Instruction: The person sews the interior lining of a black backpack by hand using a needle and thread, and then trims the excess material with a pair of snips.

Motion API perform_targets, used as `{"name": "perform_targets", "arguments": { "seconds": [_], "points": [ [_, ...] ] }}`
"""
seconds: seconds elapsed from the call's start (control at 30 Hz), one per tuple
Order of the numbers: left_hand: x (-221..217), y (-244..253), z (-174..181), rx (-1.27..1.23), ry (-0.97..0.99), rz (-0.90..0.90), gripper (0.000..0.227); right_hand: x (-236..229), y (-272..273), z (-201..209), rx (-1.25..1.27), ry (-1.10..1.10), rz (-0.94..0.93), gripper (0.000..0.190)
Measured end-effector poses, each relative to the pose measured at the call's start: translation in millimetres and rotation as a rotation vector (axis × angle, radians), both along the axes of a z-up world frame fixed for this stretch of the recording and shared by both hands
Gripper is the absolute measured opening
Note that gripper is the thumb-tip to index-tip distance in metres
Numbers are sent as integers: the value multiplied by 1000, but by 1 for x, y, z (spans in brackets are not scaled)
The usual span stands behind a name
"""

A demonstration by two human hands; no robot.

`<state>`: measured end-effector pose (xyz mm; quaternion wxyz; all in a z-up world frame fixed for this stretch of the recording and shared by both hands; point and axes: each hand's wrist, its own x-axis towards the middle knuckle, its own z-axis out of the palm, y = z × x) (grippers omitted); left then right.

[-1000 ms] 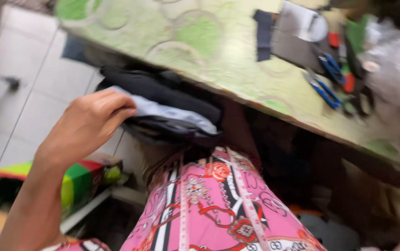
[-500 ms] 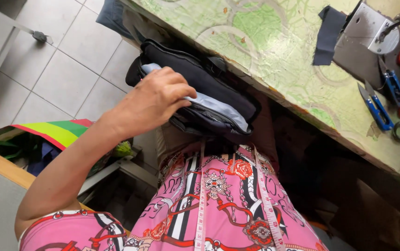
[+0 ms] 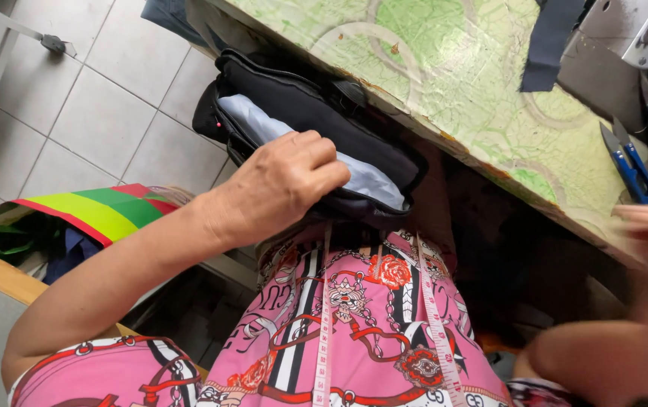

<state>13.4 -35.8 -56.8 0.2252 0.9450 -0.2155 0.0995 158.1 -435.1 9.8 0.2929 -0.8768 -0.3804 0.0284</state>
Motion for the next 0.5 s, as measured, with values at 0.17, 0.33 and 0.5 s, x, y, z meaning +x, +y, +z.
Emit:
{"name": "perform_targets", "arguments": {
  "seconds": [0.17, 0.33, 0.5],
  "points": [
    [-9, -10, 7, 186, -325, 3, 23, -47, 135, -45, 67, 130, 244, 18],
    [-14, -3, -19, 119, -333, 111, 20, -56, 168, -85, 279, 157, 377, 11],
    [-20, 60, -9, -26, -139, 238, 23, -50, 160, -84, 241, 206, 409, 11]
  ]
}}
